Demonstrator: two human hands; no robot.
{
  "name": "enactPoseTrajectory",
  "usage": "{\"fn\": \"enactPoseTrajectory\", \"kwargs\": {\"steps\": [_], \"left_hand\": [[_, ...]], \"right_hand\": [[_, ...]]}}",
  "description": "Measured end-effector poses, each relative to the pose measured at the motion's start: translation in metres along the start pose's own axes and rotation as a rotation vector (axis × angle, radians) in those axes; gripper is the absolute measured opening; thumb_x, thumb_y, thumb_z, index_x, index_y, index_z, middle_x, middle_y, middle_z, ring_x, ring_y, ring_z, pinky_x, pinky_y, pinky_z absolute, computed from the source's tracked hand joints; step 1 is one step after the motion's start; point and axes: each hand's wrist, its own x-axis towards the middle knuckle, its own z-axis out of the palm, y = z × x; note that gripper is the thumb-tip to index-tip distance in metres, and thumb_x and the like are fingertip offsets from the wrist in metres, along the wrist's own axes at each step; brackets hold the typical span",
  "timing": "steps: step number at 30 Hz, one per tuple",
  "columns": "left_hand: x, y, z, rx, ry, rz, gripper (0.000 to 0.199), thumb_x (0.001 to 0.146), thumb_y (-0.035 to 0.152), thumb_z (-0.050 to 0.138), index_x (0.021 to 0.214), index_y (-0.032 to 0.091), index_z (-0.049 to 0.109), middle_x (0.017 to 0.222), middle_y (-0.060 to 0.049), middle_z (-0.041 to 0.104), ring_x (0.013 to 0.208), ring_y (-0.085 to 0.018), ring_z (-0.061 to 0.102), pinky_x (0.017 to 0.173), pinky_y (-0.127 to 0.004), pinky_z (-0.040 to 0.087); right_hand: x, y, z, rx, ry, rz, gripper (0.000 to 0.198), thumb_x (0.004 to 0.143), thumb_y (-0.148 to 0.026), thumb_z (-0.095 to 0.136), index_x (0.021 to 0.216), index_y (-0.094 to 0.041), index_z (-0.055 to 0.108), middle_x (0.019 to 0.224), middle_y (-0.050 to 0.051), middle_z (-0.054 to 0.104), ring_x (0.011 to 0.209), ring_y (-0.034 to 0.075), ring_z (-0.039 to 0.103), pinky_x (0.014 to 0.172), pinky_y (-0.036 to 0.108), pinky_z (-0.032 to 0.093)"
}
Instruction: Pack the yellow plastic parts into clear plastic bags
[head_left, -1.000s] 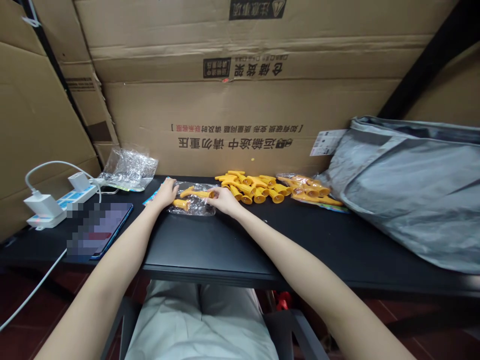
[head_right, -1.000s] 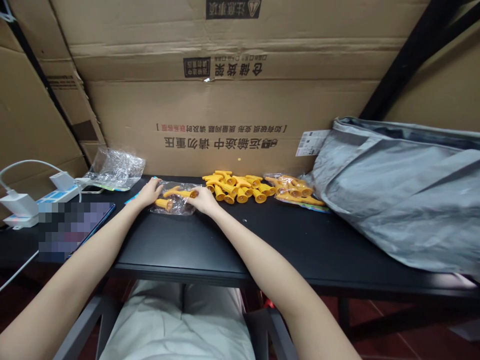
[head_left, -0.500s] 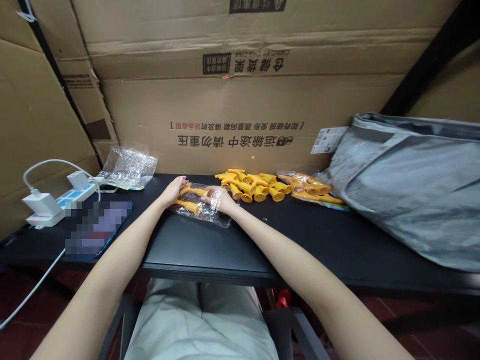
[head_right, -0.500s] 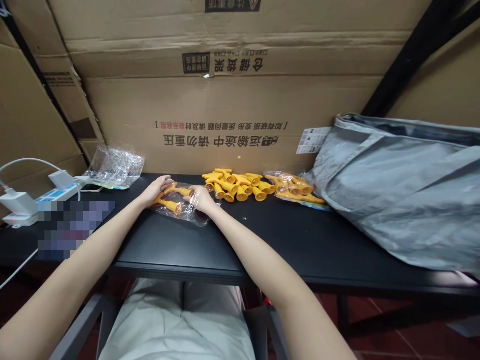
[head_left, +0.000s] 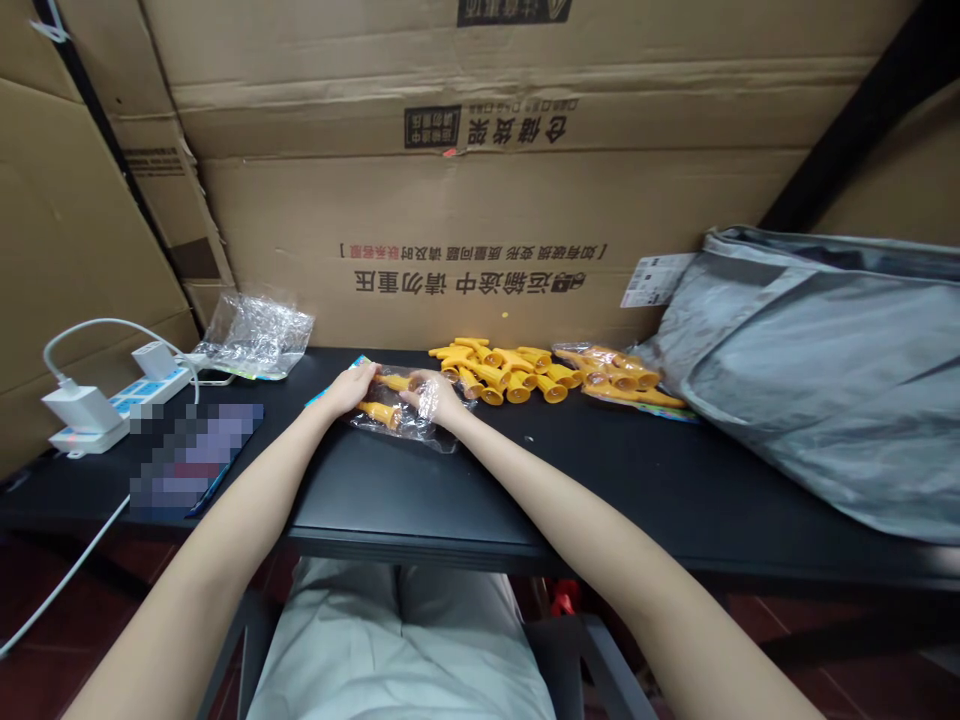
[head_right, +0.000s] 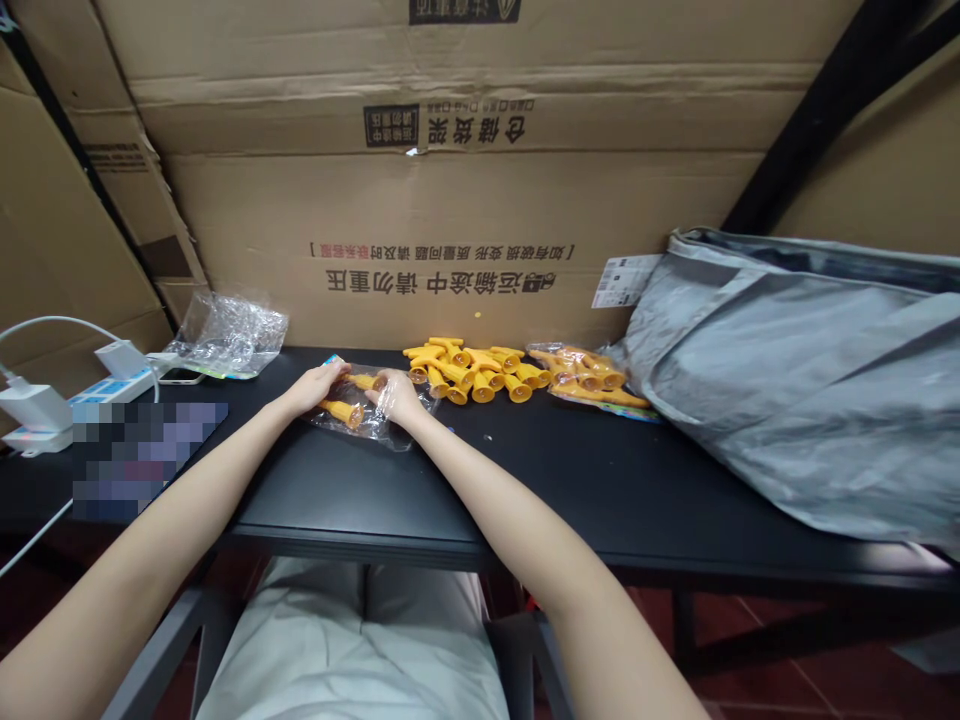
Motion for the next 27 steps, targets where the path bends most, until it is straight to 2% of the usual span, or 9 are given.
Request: {"fn": "enactPoseTrajectory", "kwargs": {"steps": [4,6,8,11,13,15,21,24,27], "left_hand": [[-0.003,-0.001,-0.008,0.159,-0.069,0.025,0.046,0.094,0.036,0.025,0.116,0.019,0.062,0.124,-0.005,0.062,0.12,-0.02,0.053,0.105,-0.034,0.036],[-0.002,-0.005,-0.01,0.211,-0.059,0.037,0.043,0.094,0.034,0.028,0.117,0.019,0.061,0.126,-0.005,0.06,0.12,-0.02,0.052,0.105,-0.033,0.035],[-0.001,-0.011,-0.012,0.24,-0.039,0.042,0.041,0.093,0.033,0.03,0.117,0.02,0.061,0.127,-0.004,0.06,0.121,-0.02,0.052,0.105,-0.032,0.035],[0.001,-0.02,-0.015,0.266,-0.01,0.023,0.041,0.093,0.032,0.03,0.118,0.02,0.06,0.128,-0.005,0.059,0.123,-0.02,0.05,0.106,-0.031,0.034],[0.001,-0.025,-0.019,0.285,-0.001,-0.002,0.042,0.093,0.032,0.03,0.119,0.018,0.059,0.13,-0.007,0.057,0.124,-0.02,0.049,0.106,-0.031,0.034],[0.001,-0.029,-0.022,0.304,0.007,-0.028,0.042,0.093,0.032,0.029,0.12,0.017,0.059,0.131,-0.008,0.056,0.124,-0.02,0.049,0.105,-0.031,0.034],[0.0,-0.04,-0.026,0.35,0.047,-0.061,0.044,0.094,0.034,0.026,0.114,0.017,0.06,0.124,-0.009,0.061,0.115,-0.021,0.056,0.1,-0.032,0.039],[0.001,-0.042,-0.025,0.334,0.071,-0.054,0.042,0.093,0.034,0.028,0.113,0.018,0.061,0.121,-0.009,0.063,0.114,-0.021,0.056,0.099,-0.031,0.04],[0.002,-0.042,-0.025,0.324,0.083,-0.056,0.04,0.092,0.035,0.029,0.111,0.02,0.061,0.12,-0.007,0.064,0.114,-0.02,0.056,0.099,-0.03,0.04]], "right_hand": [[-0.002,-0.001,0.001,0.187,-0.097,0.027,0.044,0.073,-0.016,0.066,0.116,-0.01,0.059,0.098,0.011,0.07,0.085,0.019,0.067,0.078,0.03,0.051],[-0.003,-0.004,-0.004,0.205,-0.137,0.006,0.037,0.074,-0.013,0.064,0.111,-0.013,0.062,0.099,0.009,0.07,0.087,0.018,0.066,0.078,0.028,0.051],[-0.002,-0.006,-0.013,0.123,-0.123,-0.018,0.023,0.077,-0.013,0.059,0.099,-0.014,0.067,0.095,0.008,0.071,0.086,0.017,0.066,0.079,0.028,0.05],[0.002,-0.003,-0.034,-0.056,0.054,-0.072,0.021,0.081,-0.012,0.049,0.088,-0.014,0.069,0.092,0.008,0.07,0.086,0.018,0.064,0.082,0.03,0.048],[0.005,0.005,-0.047,-0.154,0.179,-0.078,0.025,0.081,-0.01,0.046,0.094,-0.012,0.067,0.096,0.01,0.068,0.09,0.019,0.062,0.084,0.031,0.047],[0.007,0.016,-0.056,-0.246,0.22,-0.064,0.03,0.08,-0.008,0.043,0.101,-0.009,0.064,0.102,0.013,0.065,0.094,0.019,0.06,0.087,0.031,0.045],[0.004,0.033,-0.06,-0.616,0.02,-0.114,0.032,0.084,-0.024,0.051,0.113,-0.016,0.062,0.118,0.014,0.058,0.109,0.026,0.052,0.093,0.038,0.037],[0.004,0.028,-0.057,-0.729,-0.015,-0.083,0.038,0.085,-0.028,0.053,0.121,-0.018,0.058,0.127,0.014,0.053,0.112,0.028,0.05,0.098,0.042,0.031],[0.006,0.022,-0.055,-0.775,-0.032,-0.058,0.036,0.086,-0.029,0.052,0.12,-0.02,0.059,0.131,0.015,0.049,0.111,0.028,0.051,0.099,0.046,0.028]]}}
